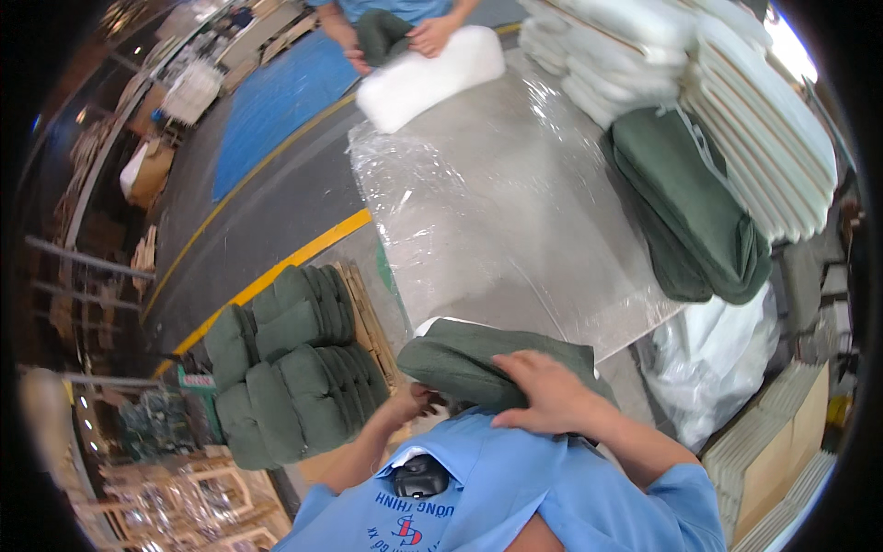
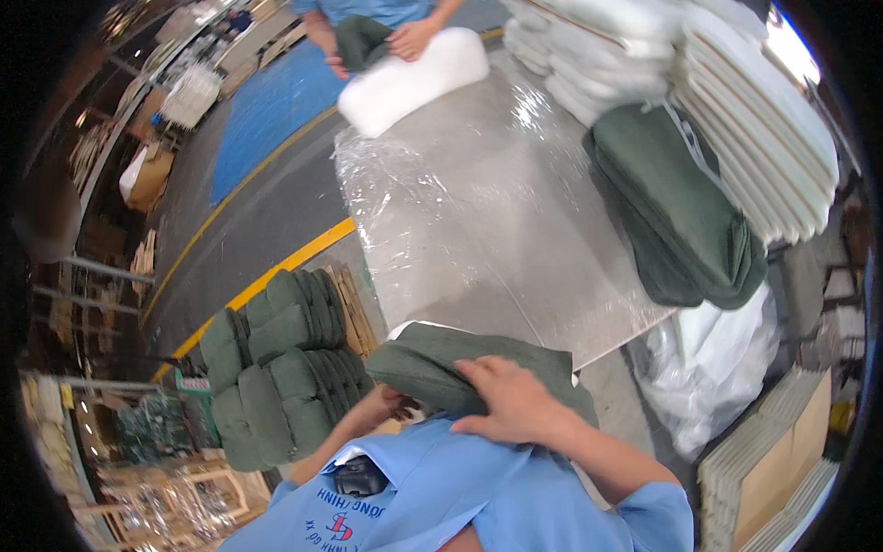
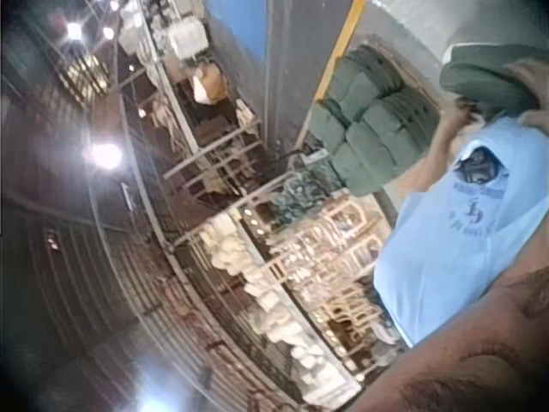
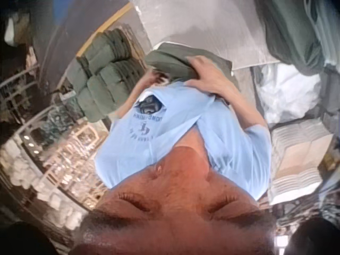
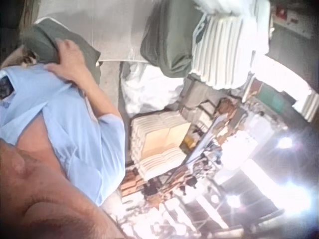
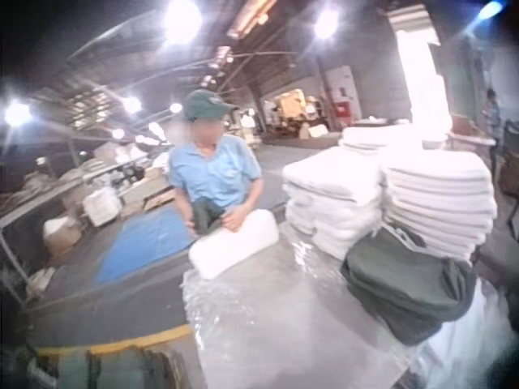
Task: The person wraps white foam cushions in green fabric covers on a factory table. They pick up a cushion, slide it into a cover, adjust the edges, and place the finished unit on a stack. The process repeats with multiple cushions.
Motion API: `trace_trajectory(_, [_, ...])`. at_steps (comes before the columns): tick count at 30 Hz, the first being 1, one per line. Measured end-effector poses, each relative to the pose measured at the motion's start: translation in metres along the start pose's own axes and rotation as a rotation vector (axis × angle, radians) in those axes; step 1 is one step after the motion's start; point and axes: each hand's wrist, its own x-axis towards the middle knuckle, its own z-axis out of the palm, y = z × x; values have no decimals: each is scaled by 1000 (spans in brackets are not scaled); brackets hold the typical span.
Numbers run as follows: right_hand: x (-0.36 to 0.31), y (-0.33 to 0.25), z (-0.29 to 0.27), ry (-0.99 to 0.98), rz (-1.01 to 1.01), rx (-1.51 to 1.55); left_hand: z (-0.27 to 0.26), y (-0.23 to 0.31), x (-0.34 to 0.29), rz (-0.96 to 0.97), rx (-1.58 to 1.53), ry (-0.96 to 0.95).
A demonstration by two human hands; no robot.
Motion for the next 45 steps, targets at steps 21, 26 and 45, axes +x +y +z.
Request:
trace_trajectory(21, [-12, 15, -84, 1085, 81, 844, 127, 278, 110, 696, -247, 107])
trace_trajectory(26, [-26, 0, -42, 1147, 0, 1008, 168, 321, 54, 416, -164, -524])
trace_trajectory(45, [-80, 92, 91, 1216, 412, 1554, 154, 189, 98, -42, 461, -522])
